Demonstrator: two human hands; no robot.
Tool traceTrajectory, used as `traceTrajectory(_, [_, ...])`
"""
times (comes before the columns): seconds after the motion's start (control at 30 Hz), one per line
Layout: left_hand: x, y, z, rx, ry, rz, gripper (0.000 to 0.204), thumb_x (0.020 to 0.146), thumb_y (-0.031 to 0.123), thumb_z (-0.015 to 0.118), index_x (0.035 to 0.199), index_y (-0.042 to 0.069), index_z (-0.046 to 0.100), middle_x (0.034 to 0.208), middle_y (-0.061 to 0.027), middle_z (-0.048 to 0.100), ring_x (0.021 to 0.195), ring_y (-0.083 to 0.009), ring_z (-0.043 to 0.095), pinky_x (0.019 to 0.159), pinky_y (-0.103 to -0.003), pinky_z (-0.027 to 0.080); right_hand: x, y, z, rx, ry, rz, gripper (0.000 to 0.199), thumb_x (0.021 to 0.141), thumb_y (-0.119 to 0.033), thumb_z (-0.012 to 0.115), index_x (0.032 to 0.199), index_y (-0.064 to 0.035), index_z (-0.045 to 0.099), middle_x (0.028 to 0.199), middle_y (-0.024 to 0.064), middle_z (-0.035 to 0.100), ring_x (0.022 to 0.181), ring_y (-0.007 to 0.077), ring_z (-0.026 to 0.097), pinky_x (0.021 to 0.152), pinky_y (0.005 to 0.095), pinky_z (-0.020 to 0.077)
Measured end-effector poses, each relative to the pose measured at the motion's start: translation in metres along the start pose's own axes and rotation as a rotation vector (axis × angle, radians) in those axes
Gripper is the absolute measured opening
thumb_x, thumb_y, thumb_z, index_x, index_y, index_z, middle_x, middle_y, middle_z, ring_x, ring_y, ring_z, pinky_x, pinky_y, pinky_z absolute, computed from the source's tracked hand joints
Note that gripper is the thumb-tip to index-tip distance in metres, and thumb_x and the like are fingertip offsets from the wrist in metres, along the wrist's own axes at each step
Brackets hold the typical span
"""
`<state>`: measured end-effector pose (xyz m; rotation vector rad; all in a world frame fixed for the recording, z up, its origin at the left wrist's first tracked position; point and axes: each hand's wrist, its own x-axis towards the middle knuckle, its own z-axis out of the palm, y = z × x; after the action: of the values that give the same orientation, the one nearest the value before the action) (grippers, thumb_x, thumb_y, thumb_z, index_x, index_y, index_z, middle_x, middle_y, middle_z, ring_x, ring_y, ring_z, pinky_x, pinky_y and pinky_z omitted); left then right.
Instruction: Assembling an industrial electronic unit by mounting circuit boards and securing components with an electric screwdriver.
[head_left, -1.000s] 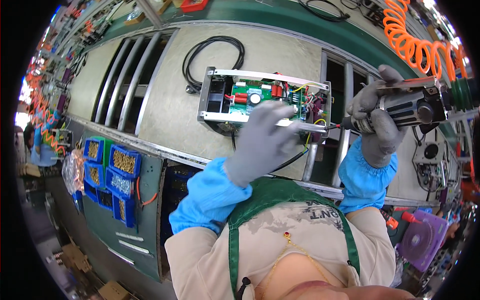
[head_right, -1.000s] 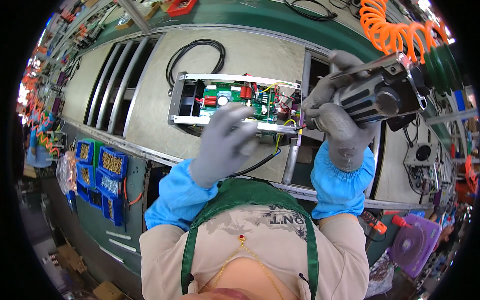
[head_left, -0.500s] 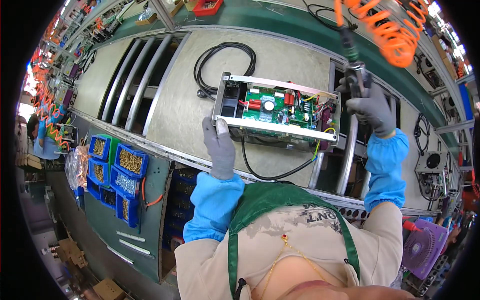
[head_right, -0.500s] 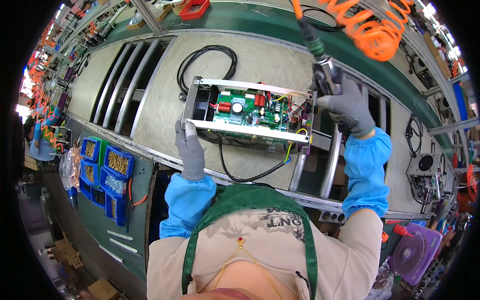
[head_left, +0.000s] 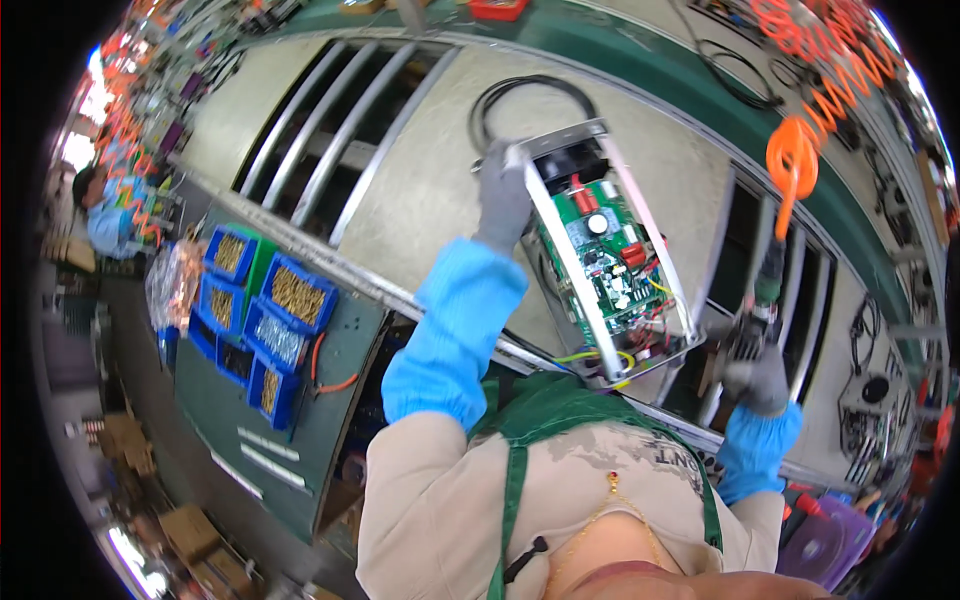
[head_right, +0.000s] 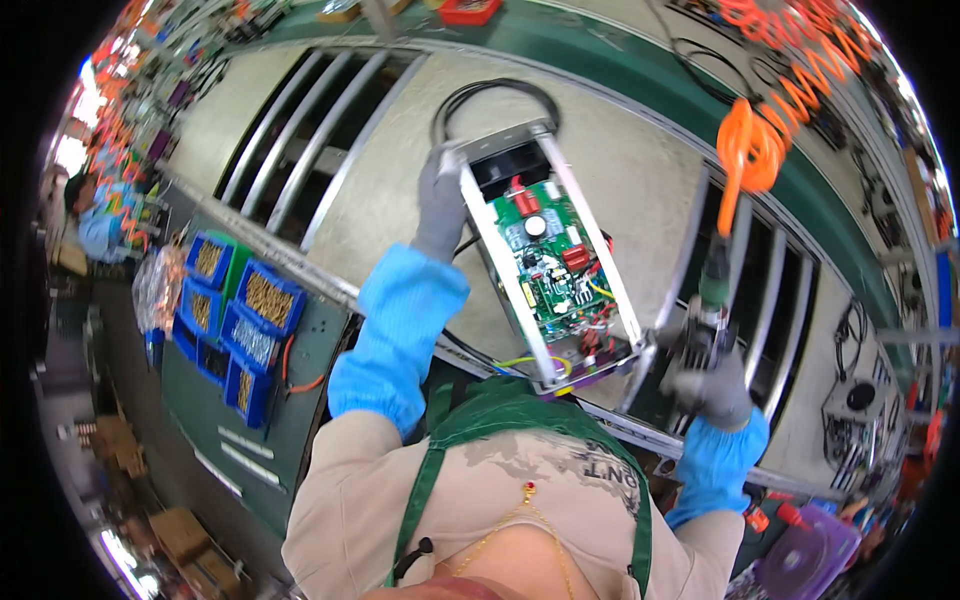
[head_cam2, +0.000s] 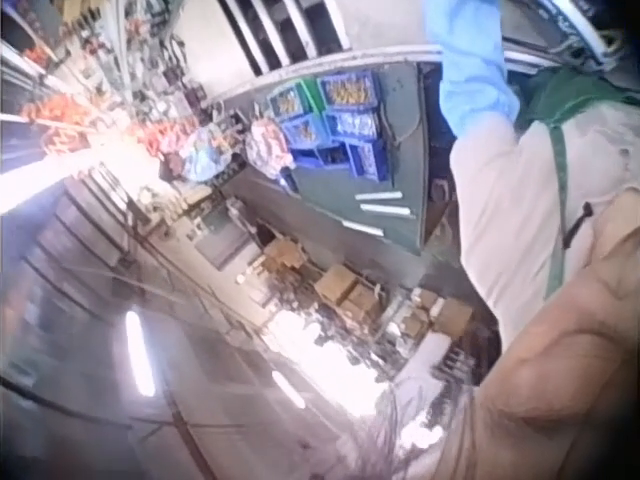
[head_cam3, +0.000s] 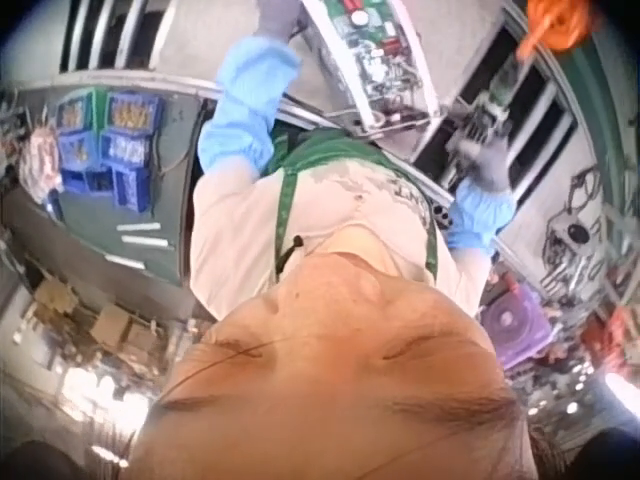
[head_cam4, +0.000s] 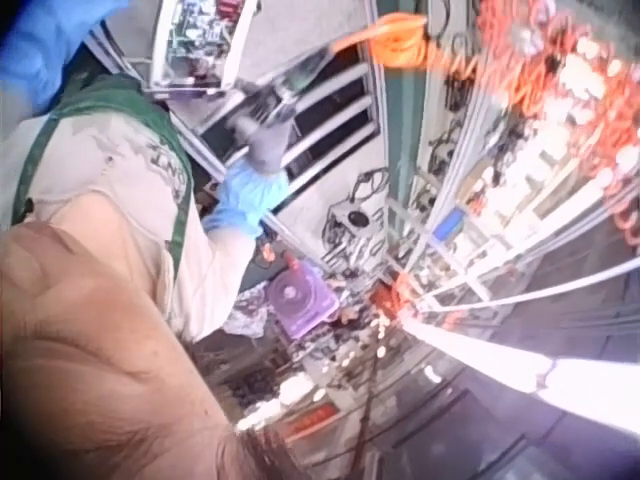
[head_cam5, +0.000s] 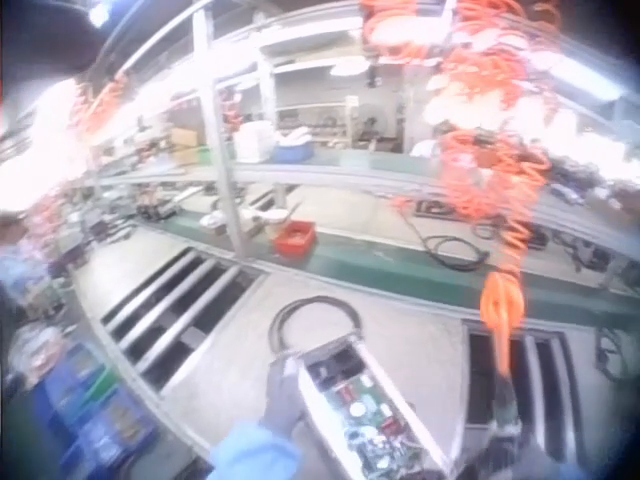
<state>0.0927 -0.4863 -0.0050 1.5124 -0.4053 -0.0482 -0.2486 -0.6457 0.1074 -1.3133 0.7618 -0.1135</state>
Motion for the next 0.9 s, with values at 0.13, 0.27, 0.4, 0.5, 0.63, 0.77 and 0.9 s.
traceTrajectory(0.13, [0.034,-0.024,-0.002,0.012,-0.18,0.069,0.041,0.093,0.031,0.046,0.11,-0.005,0.056,0.102,-0.023,0.061,0.096,-0.0326,0.057,0.089,-0.035,0.043,-0.011,0.034,0.002,0.088,-0.143,0.039,0.068,0.047,0.004,0.069,0.114,0.0047,0.056,0.096,0.0161,0.064,0.058,0.018,0.061,0.053,0.0301,0.0502])
traceTrajectory(0.27, [0.011,-0.007,-0.007,0.127,-0.1,0.113,0.042,0.095,0.032,0.044,0.111,-0.005,0.056,0.105,-0.0247,0.062,0.098,-0.0354,0.06,0.089,-0.037,0.045,0.011,0.011,0.01,-0.031,-0.092,-0.144,0.059,0.052,-0.005,0.069,0.109,0.0004,0.056,0.09,0.0135,0.064,0.064,0.0198,0.063,0.052,0.0313,0.0515])
traceTrajectory(0.4, [-0.042,-0.004,-0.046,0.271,-0.176,0.137,0.032,0.091,0.026,0.05,0.11,0.003,0.062,0.106,-0.0199,0.063,0.099,-0.0341,0.061,0.088,-0.037,0.047,0.06,-0.01,0.02,-0.025,0.023,-0.394,0.056,0.063,-0.007,0.067,0.116,0.0006,0.052,0.086,0.011,0.06,0.062,0.0159,0.06,0.047,0.0231,0.0457])
traceTrajectory(0.5, [-0.092,-0.021,-0.14,0.431,0.084,-0.043,0.021,0.082,0.009,0.057,0.1,0.007,0.067,0.096,-0.014,0.066,0.094,-0.0315,0.062,0.083,-0.036,0.049,0.082,-0.013,0.021,-0.021,0.106,-0.583,0.054,0.066,-0.006,0.066,0.117,0.0044,0.052,0.082,0.0098,0.061,0.07,0.018,0.063,0.063,0.0287,0.0512])
traceTrajectory(0.63, [-0.151,-0.06,-0.255,0.986,0.586,-0.231,0.025,0.081,0.012,0.061,0.105,0.009,0.065,0.102,-0.0134,0.06,0.098,-0.0316,0.058,0.087,-0.04,0.046,0.09,-0.027,0.034,0.048,0.051,-0.631,0.056,0.07,-0.01,0.068,0.12,0.005,0.049,0.08,0.0089,0.06,0.074,0.0196,0.063,0.07,0.0311,0.0517])
traceTrajectory(0.77, [-0.156,-0.079,-0.273,1.16,0.484,-0.4,0.025,0.082,0.017,0.062,0.107,0.013,0.066,0.107,-0.0134,0.058,0.099,-0.0312,0.058,0.088,-0.041,0.046,0.094,-0.038,0.042,0.134,0.051,-0.694,0.057,0.071,-0.012,0.067,0.123,0.0041,0.047,0.081,0.0093,0.06,0.073,0.0198,0.063,0.066,0.0297,0.0516])
traceTrajectory(0.9, [-0.149,-0.069,-0.282,1.213,0.415,-0.547,0.02,0.083,0.019,0.062,0.102,0.014,0.066,0.106,-0.0123,0.059,0.1,-0.0311,0.058,0.089,-0.041,0.046,0.093,-0.051,0.036,0.096,0.015,-0.777,0.059,0.07,-0.012,0.067,0.124,0.0036,0.048,0.089,0.0104,0.057,0.072,0.0191,0.059,0.077,0.0395,0.053])
